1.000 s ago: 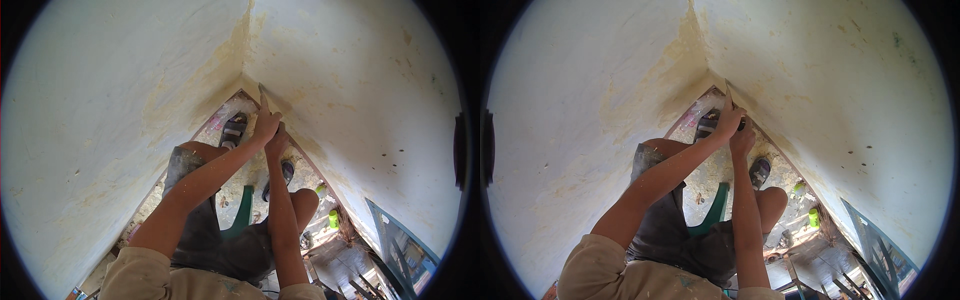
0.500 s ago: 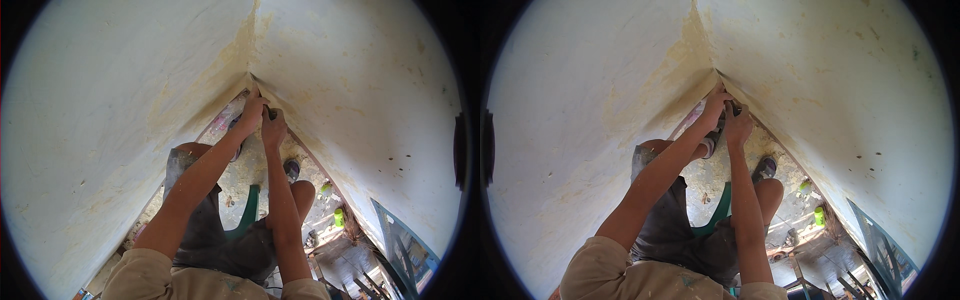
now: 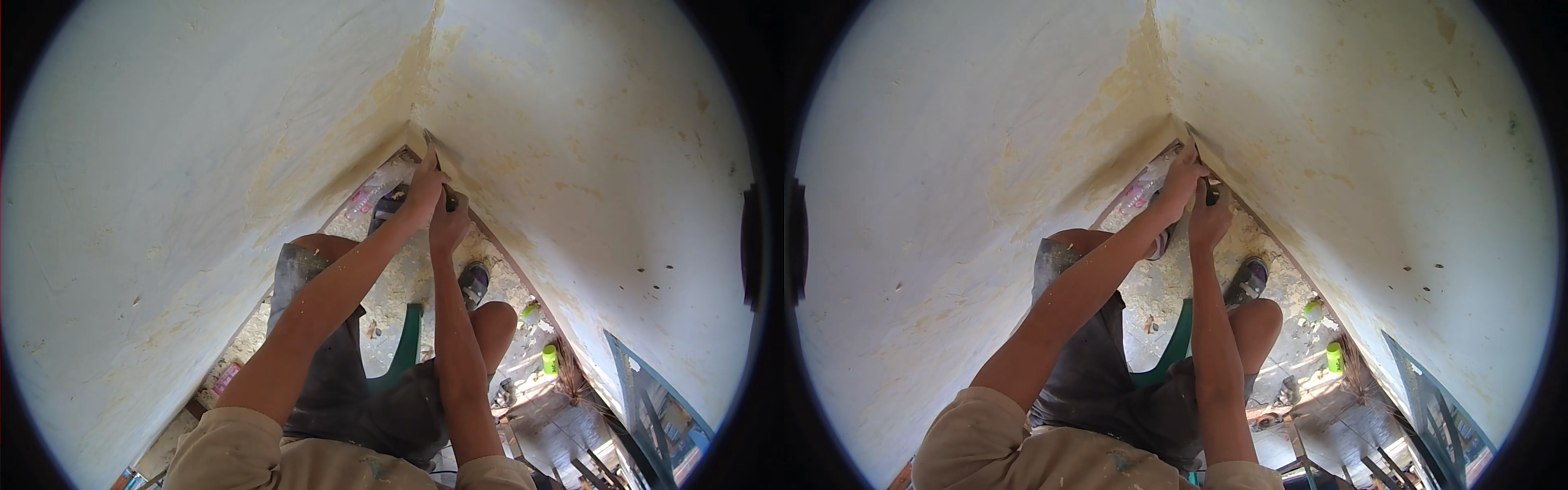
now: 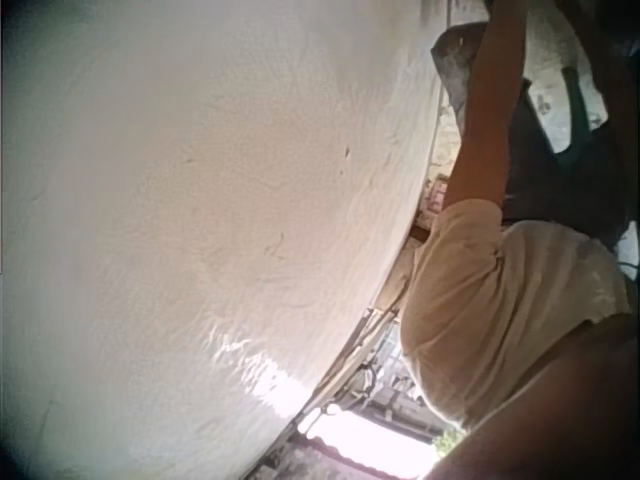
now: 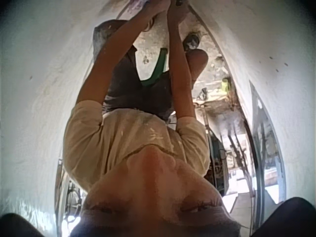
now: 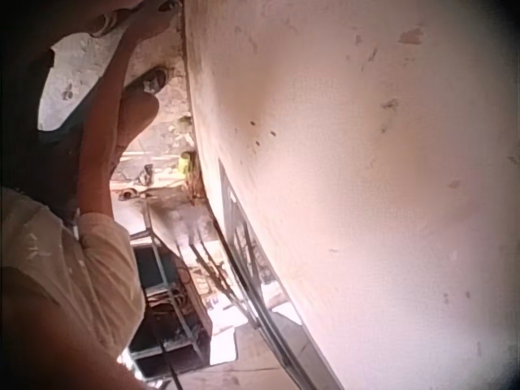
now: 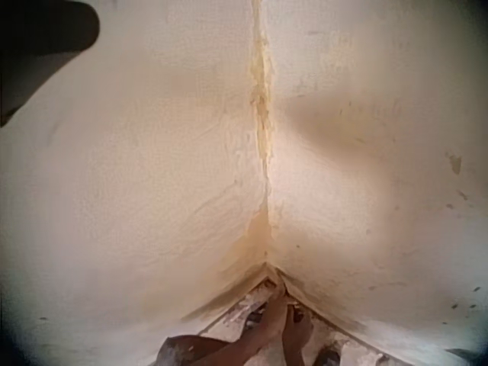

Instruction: The person scrapes old paint or plaster from an interior corner wall using a putty knife.

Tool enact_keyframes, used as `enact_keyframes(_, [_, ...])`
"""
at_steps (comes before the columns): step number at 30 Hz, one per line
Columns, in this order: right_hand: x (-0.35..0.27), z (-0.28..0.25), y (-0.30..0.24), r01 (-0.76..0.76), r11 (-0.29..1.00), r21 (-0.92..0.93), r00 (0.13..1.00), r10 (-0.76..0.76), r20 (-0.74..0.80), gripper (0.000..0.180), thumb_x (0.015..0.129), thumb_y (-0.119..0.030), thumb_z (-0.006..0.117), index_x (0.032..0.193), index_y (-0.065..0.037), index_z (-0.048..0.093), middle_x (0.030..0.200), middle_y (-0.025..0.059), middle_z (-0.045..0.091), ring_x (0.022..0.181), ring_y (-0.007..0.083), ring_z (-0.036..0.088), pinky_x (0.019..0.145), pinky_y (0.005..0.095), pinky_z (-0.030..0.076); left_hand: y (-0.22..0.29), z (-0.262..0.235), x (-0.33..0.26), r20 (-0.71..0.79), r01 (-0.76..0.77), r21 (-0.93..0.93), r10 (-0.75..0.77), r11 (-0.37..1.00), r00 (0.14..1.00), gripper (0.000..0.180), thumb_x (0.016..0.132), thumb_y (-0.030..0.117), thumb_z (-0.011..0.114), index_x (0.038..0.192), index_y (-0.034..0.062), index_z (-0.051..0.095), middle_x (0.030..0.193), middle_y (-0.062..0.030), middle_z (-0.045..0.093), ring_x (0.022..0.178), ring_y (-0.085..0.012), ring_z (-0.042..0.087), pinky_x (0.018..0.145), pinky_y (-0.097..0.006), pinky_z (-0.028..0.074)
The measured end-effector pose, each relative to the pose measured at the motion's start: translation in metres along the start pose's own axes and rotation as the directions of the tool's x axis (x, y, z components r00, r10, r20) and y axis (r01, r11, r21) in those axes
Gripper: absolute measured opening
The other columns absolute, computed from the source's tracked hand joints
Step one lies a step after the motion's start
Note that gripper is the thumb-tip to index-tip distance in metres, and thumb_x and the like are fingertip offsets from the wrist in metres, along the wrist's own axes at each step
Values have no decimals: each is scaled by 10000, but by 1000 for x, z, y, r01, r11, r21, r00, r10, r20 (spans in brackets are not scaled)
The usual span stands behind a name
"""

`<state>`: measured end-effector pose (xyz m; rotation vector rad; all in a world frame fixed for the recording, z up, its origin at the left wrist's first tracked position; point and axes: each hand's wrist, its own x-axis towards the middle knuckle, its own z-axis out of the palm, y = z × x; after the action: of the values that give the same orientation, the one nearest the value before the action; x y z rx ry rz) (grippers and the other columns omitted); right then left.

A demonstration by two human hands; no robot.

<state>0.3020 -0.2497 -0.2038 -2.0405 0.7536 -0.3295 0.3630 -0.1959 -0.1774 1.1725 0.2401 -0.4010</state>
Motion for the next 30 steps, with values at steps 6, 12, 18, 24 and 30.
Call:
enact_keyframes(6, [5,2,-3,42,990,-138,997,-32,71,282,806,-269,660,938,-23,622,790,166,659,727,325,642,651,395,480,-2,-14,7,43,26,9,-26,1000,999,744,728,-58,427,1424,-5,170,1255,-158,484,1039,-210,504,850,-278,412])
enact_keyframes(12, [-24,-1,23,88,996,-29,995,-89,-49,267,812,-246,658,924,-6,625,710,164,644,652,303,644,598,363,479,-58,-4,6,-36,-117,242,129,963,991,733,733,-3,477,1415,24,211,1111,-166,543,970,-233,525,823,-303,422])
enact_keyframes(18, [4,3,5,1,998,-64,999,2,41,307,838,-305,614,927,-12,635,768,178,654,717,325,645,653,392,482,10,-1,3,-17,53,115,-51,992,999,596,757,13,462,1338,6,331,1100,-136,555,942,-190,531,821,-285,404])
enact_keyframes(24, [14,-5,-12,17,984,-175,982,16,188,350,828,-357,604,962,-36,644,841,184,660,788,356,634,701,429,474,6,-2,5,-121,-27,78,36,997,992,557,775,36,462,1323,10,361,1080,-116,563,930,-171,529,799,-283,410])
enact_keyframes(30, [-6,-49,27,10,986,-166,992,10,122,312,823,-314,615,960,-36,652,840,183,661,784,350,638,689,413,476,-14,40,-18,-156,166,391,-112,905,981,710,756,144,522,1372,-42,223,1035,-240,558,932,-294,557,803,-338,429])
